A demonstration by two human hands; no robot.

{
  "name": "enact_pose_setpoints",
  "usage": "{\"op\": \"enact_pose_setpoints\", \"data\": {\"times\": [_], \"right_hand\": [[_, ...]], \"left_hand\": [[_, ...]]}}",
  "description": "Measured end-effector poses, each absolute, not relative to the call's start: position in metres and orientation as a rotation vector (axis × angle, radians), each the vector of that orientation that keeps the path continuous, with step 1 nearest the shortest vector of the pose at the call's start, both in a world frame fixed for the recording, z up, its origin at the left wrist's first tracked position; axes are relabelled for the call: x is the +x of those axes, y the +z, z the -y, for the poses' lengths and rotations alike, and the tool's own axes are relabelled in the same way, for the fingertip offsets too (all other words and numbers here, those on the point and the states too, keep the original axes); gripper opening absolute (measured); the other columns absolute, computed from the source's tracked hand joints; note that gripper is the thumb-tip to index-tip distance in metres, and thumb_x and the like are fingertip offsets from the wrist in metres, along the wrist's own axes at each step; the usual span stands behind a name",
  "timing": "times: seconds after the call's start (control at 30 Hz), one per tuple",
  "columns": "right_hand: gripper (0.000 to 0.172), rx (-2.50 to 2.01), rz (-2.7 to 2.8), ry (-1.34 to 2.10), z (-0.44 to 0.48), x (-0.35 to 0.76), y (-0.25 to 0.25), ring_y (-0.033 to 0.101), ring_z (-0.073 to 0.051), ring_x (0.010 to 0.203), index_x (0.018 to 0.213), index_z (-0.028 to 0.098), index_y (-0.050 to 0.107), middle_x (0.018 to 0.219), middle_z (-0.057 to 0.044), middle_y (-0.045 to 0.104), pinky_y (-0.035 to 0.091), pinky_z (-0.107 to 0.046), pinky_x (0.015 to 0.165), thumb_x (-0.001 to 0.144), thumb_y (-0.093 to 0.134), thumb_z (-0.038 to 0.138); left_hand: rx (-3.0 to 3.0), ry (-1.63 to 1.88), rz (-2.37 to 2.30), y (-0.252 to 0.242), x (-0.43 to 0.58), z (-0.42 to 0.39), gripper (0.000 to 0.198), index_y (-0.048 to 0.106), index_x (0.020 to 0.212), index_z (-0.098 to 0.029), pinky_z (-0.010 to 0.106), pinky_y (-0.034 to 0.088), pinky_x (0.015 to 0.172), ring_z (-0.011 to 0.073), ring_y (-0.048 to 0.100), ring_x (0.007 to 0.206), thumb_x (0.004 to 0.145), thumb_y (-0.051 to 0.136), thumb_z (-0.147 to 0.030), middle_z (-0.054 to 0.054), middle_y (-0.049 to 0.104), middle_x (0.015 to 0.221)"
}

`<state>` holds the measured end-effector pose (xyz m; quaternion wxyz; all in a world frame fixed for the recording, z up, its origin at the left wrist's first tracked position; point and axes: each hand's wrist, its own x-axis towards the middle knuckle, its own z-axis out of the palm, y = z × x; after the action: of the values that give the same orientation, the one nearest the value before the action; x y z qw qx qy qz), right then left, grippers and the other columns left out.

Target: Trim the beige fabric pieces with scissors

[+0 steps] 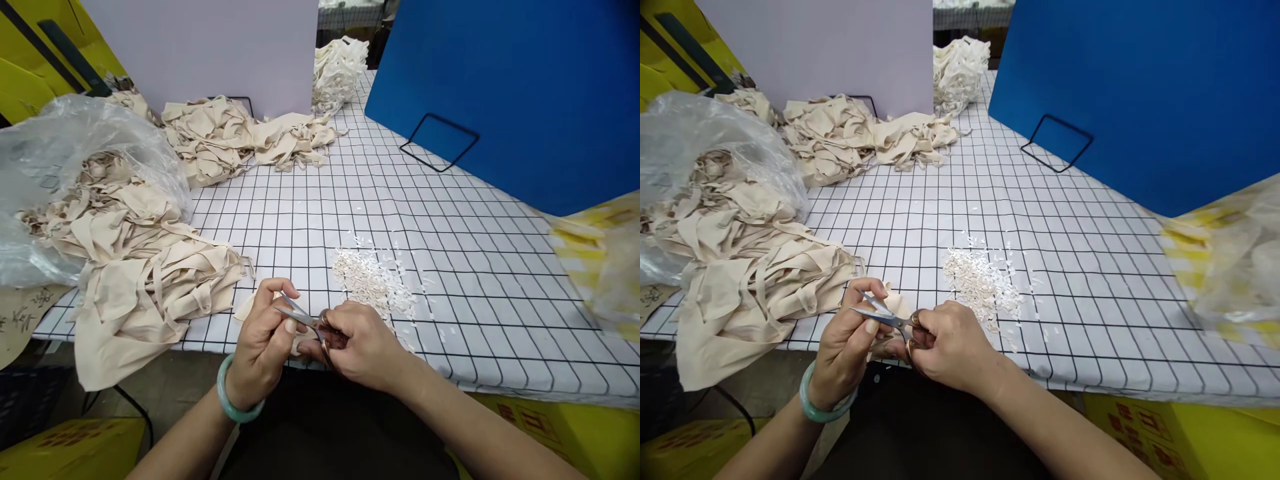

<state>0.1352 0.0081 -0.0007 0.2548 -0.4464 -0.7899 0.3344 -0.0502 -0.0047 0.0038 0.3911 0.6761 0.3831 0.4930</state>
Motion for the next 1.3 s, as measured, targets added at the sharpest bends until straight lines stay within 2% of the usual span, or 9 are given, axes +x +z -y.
{"op": "enact_pose_setpoints", "data": {"times": [0.43,0.6,0.77,0.87,0.93,1.03,1.1,1.17,1.3], "right_hand": [[0.061,-1.411,2.04,0.854,0.003,0.159,-0.014,0.035,-0.009,0.046,0.051,0.02,0.035,0.046,0.004,0.041,0.029,-0.023,0.05,0.088,0.055,0.065],[0.063,-1.566,1.979,0.877,0.003,0.18,-0.011,0.04,-0.009,0.044,0.051,0.019,0.047,0.046,0.002,0.05,0.029,-0.023,0.046,0.088,0.055,0.069],[0.058,-1.77,2.163,0.181,-0.009,0.229,0.001,0.057,-0.02,0.059,0.076,0.018,0.075,0.061,-0.007,0.063,0.039,-0.029,0.053,0.089,0.052,0.07],[0.054,-1.809,2.249,0.203,-0.016,0.239,-0.005,0.063,-0.026,0.07,0.08,0.019,0.077,0.074,-0.012,0.069,0.046,-0.036,0.059,0.09,0.054,0.066],[0.045,-1.755,2.245,0.437,-0.017,0.229,-0.009,0.067,-0.028,0.08,0.089,0.02,0.078,0.091,-0.013,0.073,0.052,-0.039,0.062,0.087,0.06,0.061],[0.054,-1.642,2.17,0.633,-0.012,0.207,-0.006,0.068,-0.032,0.098,0.115,0.021,0.071,0.113,-0.013,0.071,0.057,-0.043,0.074,0.075,0.076,0.057],[0.05,-1.644,2.106,0.622,-0.009,0.199,-0.002,0.069,-0.031,0.093,0.109,0.022,0.072,0.105,-0.011,0.073,0.057,-0.042,0.073,0.071,0.078,0.055],[0.03,-1.736,2.009,0.607,-0.012,0.201,-0.002,0.068,-0.026,0.069,0.079,0.025,0.069,0.078,-0.006,0.072,0.051,-0.035,0.058,0.079,0.068,0.055],[0.045,-1.863,1.853,0.731,-0.034,0.224,-0.014,0.058,-0.022,0.048,0.056,0.024,0.055,0.051,-0.002,0.06,0.04,-0.03,0.047,0.077,0.062,0.063]], "left_hand": [[1.77,1.076,-0.936,0.0,-0.028,-0.006,0.028,0.063,0.08,-0.018,0.035,0.046,0.086,0.0255,0.047,0.111,0.101,0.044,-0.023,0.008,0.055,0.08],[1.927,0.964,-0.995,-0.001,-0.03,-0.016,0.028,0.058,0.079,-0.019,0.037,0.047,0.087,0.0258,0.051,0.11,0.1,0.039,-0.02,0.007,0.055,0.08],[2.292,0.811,-1.579,-0.001,-0.078,-0.009,0.015,0.057,0.084,-0.018,0.051,0.042,0.102,0.0325,0.052,0.118,0.093,0.058,-0.03,0.017,0.056,0.121],[2.378,0.565,-1.726,-0.015,-0.099,0.007,0.052,0.056,0.122,-0.017,0.062,0.035,0.108,0.0418,0.042,0.132,0.082,0.072,-0.045,0.021,0.047,0.141],[2.331,0.401,-1.607,-0.022,-0.102,0.018,0.057,0.049,0.137,-0.021,0.058,0.041,0.103,0.0385,0.047,0.127,0.086,0.068,-0.039,0.018,0.052,0.139],[2.145,0.43,-1.412,-0.015,-0.098,0.027,0.042,0.059,0.127,-0.022,0.041,0.052,0.09,0.0266,0.06,0.104,0.087,0.051,-0.011,0.011,0.064,0.113],[1.998,0.511,-1.342,0.003,-0.095,0.025,0.04,0.066,0.109,-0.021,0.031,0.053,0.08,0.0213,0.062,0.09,0.078,0.047,-0.003,0.007,0.065,0.097],[1.887,0.586,-1.304,0.026,-0.094,0.011,0.035,0.067,0.095,-0.021,0.027,0.053,0.076,0.0188,0.062,0.084,0.073,0.048,-0.002,0.003,0.065,0.089],[1.786,0.68,-1.25,0.077,-0.096,-0.071,0.021,0.067,0.084,-0.018,0.025,0.053,0.064,0.0154,0.06,0.07,0.074,0.051,-0.007,0.002,0.064,0.081]]}}
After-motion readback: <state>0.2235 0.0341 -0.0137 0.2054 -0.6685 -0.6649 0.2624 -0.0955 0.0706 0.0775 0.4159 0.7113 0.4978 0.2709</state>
